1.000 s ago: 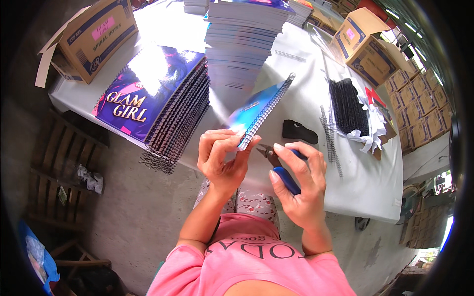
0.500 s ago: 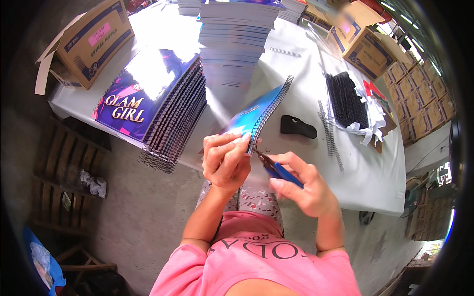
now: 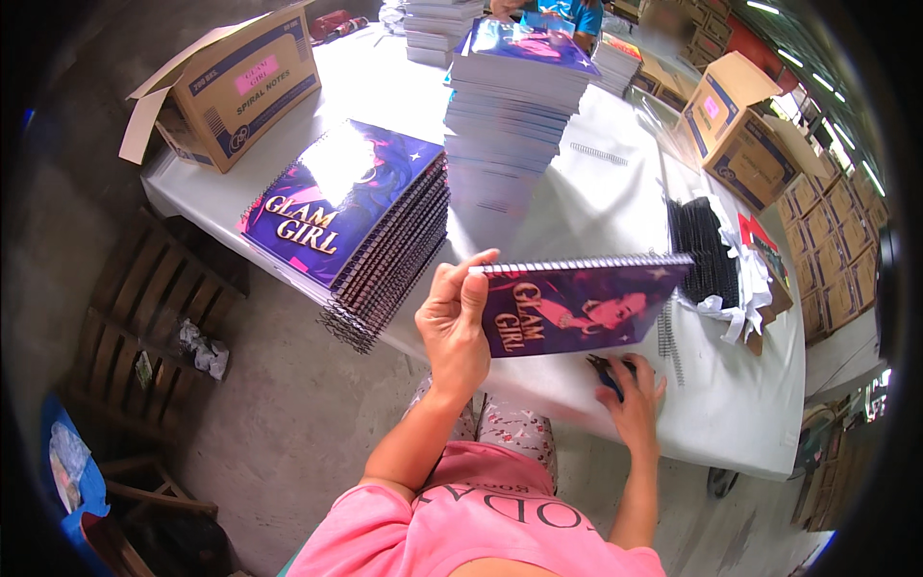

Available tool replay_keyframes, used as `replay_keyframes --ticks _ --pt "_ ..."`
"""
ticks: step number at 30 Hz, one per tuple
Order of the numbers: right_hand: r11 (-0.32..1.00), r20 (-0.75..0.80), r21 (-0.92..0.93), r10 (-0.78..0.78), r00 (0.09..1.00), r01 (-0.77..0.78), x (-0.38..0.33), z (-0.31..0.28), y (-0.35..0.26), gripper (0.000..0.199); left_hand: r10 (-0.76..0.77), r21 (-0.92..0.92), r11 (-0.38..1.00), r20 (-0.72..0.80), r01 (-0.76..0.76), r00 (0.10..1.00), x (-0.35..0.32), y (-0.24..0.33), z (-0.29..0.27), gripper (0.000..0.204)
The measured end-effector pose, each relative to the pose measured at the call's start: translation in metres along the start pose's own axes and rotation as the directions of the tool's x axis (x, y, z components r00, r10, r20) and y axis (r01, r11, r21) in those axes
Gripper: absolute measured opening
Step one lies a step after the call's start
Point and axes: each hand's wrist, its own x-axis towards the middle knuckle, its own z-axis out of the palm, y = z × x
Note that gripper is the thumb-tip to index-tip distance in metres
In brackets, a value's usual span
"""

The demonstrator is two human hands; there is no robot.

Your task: The person inserts a spiral coil into a notebook, trims the excess coil with pliers, and places the finished notebook onto a stack.

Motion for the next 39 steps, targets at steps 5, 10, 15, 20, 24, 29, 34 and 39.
replay_keyframes --ticks 5,10,15,20,24,29,34,39 --pt "0.278 -0.357 0.915 0.226 0.906 0.291 0.027 0.003 -0.009 0.087 -0.096 -0.191 0.974 0.15 0.124 0.984 -0.014 0.031 0.012 0.023" --pt "-0.248 -0.313 0.902 0.187 0.931 0.353 0.075 -0.026 -0.059 0.076 0.116 -0.235 0.969 0.141 -0.08 0.983 -0.016 0.082 0.01 0.019" --pt "-0.268 -0.285 0.92 0.047 0.957 0.287 0.142 -0.08 -0.158 0.054 0.603 0.314 0.746 0.057 -0.588 0.796 0.02 0.135 -0.026 0.024" --pt "-0.534 -0.218 0.844 -0.273 0.937 0.041 0.236 -0.118 -0.215 0.041 0.598 0.564 0.698 -0.119 -0.442 0.793 0.067 0.167 -0.077 0.037" --pt "-0.17 -0.459 0.881 -0.533 0.711 0.441 0.31 -0.173 -0.258 0.032 0.55 0.751 0.611 -0.175 -0.251 0.817 0.109 0.132 -0.144 0.05" --pt "0.211 0.052 0.615 -0.972 0.228 0.76 0.282 -0.19 -0.362 0.036 0.284 0.439 0.884 -0.234 -0.16 0.93 0.11 0.102 -0.15 0.034" --pt "0.113 0.028 0.546 -0.993 0.117 0.83 0.294 -0.133 -0.394 0.03 0.227 0.245 0.956 -0.257 -0.164 0.939 0.116 0.086 -0.148 0.035" --pt "0.2 -0.272 0.752 -0.775 0.571 0.629 0.305 -0.098 -0.297 0.054 0.313 0.191 0.946 -0.327 -0.261 0.892 0.118 0.086 -0.158 0.057"
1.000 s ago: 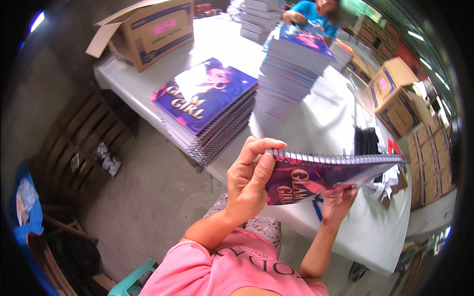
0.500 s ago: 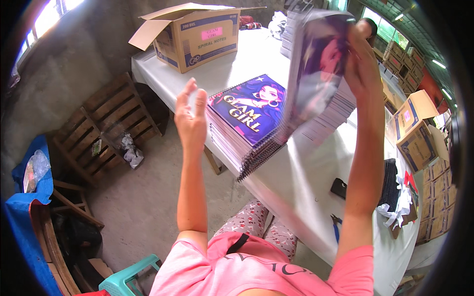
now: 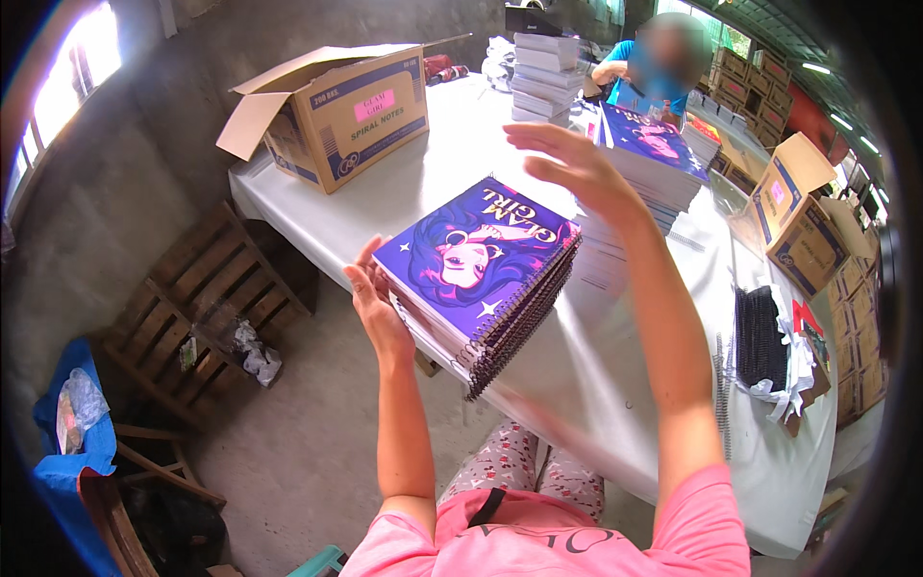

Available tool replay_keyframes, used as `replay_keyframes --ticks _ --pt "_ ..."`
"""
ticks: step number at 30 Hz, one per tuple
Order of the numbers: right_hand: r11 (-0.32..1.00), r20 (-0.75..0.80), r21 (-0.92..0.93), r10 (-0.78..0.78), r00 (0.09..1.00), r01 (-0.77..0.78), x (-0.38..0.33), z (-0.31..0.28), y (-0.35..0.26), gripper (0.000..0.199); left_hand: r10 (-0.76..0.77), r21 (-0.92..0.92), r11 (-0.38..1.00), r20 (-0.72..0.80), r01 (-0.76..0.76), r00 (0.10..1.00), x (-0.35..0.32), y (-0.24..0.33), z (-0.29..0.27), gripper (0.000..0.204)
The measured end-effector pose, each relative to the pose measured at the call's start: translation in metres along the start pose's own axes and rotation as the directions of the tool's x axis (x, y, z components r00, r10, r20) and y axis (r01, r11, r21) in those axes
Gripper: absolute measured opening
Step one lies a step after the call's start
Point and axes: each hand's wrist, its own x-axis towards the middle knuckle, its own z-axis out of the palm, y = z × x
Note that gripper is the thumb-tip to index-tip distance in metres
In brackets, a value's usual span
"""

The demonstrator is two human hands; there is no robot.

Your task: The person inserts a spiral coil into a notebook, trims the excess coil with pliers, and places the finished notebook onto a stack.

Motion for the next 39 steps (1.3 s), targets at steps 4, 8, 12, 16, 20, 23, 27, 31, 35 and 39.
replay_keyframes --ticks 4,8,12,16,20,23,27,31,35,39 --pt "0.956 -0.386 0.199 0.279 0.879 -0.216 -0.068 0.029 0.059 0.051 0.116 0.202 0.971 0.071 -0.128 0.991 -0.001 -0.007 0.015 0.057" --pt "0.896 -0.649 0.386 0.434 0.625 -0.222 -0.068 0.065 0.078 0.041 0.195 0.191 0.965 -0.062 -0.18 0.979 -0.004 -0.015 0.023 0.047" --pt "0.876 -0.711 0.467 0.454 0.538 -0.121 -0.069 0.069 0.088 0.036 0.229 0.223 0.952 -0.062 -0.21 0.971 -0.006 -0.015 0.025 0.044" --pt "0.855 -0.747 0.518 0.446 0.493 0.01 -0.066 0.083 0.064 0.036 0.175 0.077 0.983 -0.063 -0.17 0.983 -0.007 -0.011 0.027 0.045" --pt "0.95 -0.84 0.306 0.297 0.454 -0.057 -0.07 0.088 0.075 0.035 0.1 0.131 0.987 -0.048 -0.093 0.994 -0.008 -0.011 0.029 0.048" --pt "0.942 -0.824 0.319 0.331 0.46 -0.105 -0.07 0.085 0.068 0.032 0.105 0.149 0.984 -0.016 -0.101 0.994 -0.009 -0.01 0.03 0.047" --pt "0.983 -0.881 -0.075 0.014 0.473 -0.169 -0.085 0.066 0.053 0.02 0.153 0.224 0.965 -0.057 -0.137 0.987 -0.006 -0.009 0.016 0.05" --pt "0.898 -0.919 -0.375 -0.329 0.217 -0.228 -0.101 -0.01 0.011 0.04 0.411 0.395 0.86 -0.162 -0.323 0.897 -0.026 0.042 0.009 0.05" --pt "0.864 -0.832 0.298 0.443 0.333 -0.406 -0.12 -0.14 0.04 0.08 0.636 0.216 0.755 -0.013 -0.619 0.771 -0.081 0.075 0.052 0.041" --pt "0.783 -0.705 0.311 0.57 0.422 -0.539 -0.102 -0.116 0.027 0.057 0.768 0.109 0.591 0.226 -0.8 0.599 -0.128 0.08 0.08 0.038"
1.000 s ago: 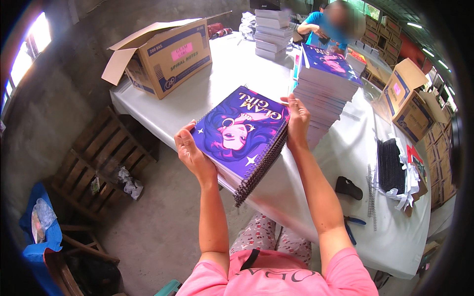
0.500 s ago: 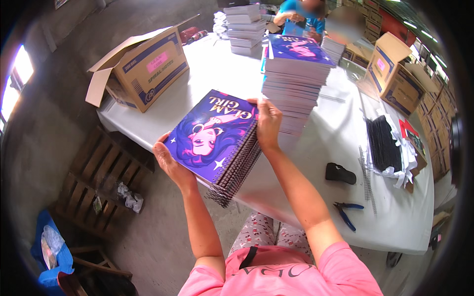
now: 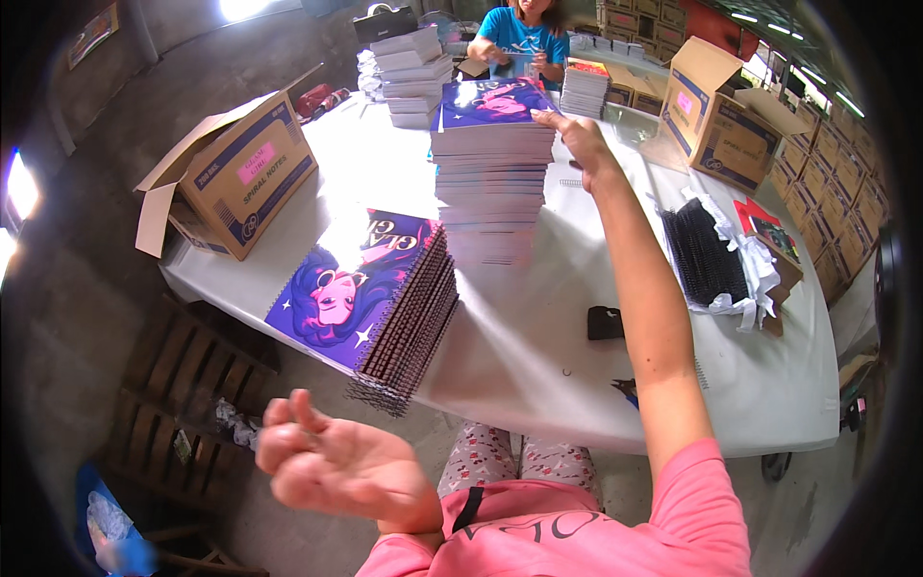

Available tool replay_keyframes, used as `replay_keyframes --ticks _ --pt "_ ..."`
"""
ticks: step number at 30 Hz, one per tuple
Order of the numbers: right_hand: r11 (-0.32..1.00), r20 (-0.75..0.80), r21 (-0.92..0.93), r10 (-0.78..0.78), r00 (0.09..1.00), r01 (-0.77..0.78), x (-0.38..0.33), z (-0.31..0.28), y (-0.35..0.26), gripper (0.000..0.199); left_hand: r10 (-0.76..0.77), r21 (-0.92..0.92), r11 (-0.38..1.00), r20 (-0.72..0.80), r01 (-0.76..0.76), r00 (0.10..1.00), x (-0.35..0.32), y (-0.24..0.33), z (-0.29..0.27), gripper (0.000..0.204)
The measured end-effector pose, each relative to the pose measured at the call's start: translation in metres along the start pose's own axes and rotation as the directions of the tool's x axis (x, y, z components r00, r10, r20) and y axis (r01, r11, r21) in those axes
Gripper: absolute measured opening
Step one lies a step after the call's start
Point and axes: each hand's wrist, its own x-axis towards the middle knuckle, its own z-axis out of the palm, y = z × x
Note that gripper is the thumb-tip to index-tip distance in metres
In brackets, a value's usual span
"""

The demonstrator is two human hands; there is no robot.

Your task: The person inserts a spiral coil into a notebook, trims the excess coil with pliers, and places the finished notebook onto a stack.

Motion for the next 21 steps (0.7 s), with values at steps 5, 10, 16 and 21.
replay_keyframes --ticks 5,10,16,21 --pt "0.935 -0.247 -0.205 -0.336 0.909 0.29 0.032 -0.039 -0.005 0.033 0.014 -0.18 0.983 0.303 0.042 0.953 -0.016 0.023 0.028 0.034" --pt "0.877 -0.082 0.048 -0.473 0.877 0.477 -0.059 -0.094 -0.021 0.032 -0.039 -0.199 0.964 0.546 0.174 0.837 -0.023 0.033 0.054 0.031" --pt "0.911 0.254 -0.26 -0.257 0.933 0.321 -0.215 -0.114 0.037 0.047 -0.012 0.015 1.0 0.792 0.0 0.611 -0.069 0.035 0.085 0.051" --pt "0.783 0.35 -0.376 -0.376 0.858 0.496 -0.257 -0.118 0.105 0.051 -0.085 0.126 0.988 0.922 -0.086 0.378 -0.137 0.005 0.081 0.041"
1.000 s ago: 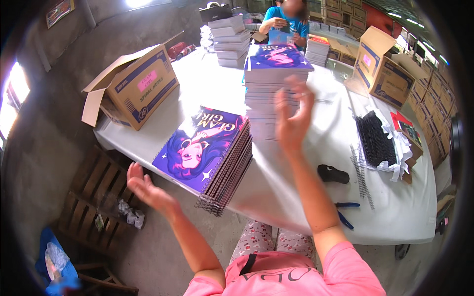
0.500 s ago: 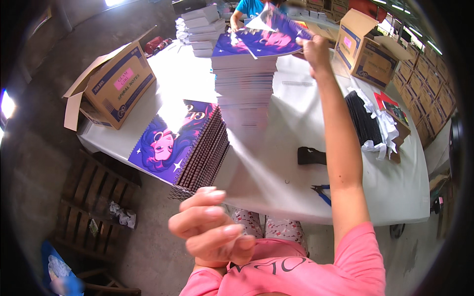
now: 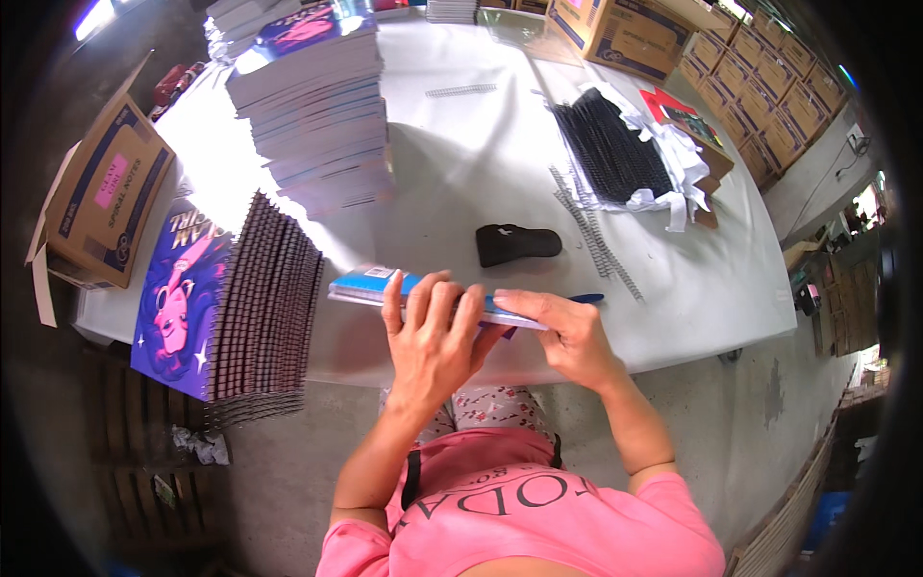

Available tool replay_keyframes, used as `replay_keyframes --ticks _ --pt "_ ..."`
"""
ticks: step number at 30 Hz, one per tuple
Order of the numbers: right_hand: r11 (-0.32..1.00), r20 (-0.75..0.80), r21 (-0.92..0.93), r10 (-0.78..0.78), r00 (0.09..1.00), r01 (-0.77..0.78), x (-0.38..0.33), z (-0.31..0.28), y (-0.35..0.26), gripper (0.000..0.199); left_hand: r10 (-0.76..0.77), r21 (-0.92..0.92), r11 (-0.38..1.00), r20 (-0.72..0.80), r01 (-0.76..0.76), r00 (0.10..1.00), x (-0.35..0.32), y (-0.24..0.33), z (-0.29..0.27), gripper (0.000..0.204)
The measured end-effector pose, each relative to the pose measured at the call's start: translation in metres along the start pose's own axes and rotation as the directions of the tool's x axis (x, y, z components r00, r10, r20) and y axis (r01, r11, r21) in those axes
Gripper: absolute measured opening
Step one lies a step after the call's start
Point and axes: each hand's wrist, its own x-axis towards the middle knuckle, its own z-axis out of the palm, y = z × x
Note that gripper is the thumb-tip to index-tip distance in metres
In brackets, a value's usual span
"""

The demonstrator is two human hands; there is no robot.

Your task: The person inserts a spiral coil into a notebook, trims the excess coil with pliers, and places the finished notebook onto a stack.

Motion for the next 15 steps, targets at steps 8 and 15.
replay_keyframes --ticks 8,15 --pt "0.658 -0.405 -0.35 0.536 0.741 -0.667 0.038 -0.067 0.17 0.052 0.234 0.046 0.972 -0.332 -0.232 0.914 0.014 -0.014 0.0 0.031" --pt "0.52 -0.251 -0.643 0.551 0.796 -0.562 0.066 -0.066 0.2 0.036 0.1 0.122 0.99 -0.223 -0.074 0.97 0.004 -0.012 0.003 0.039"
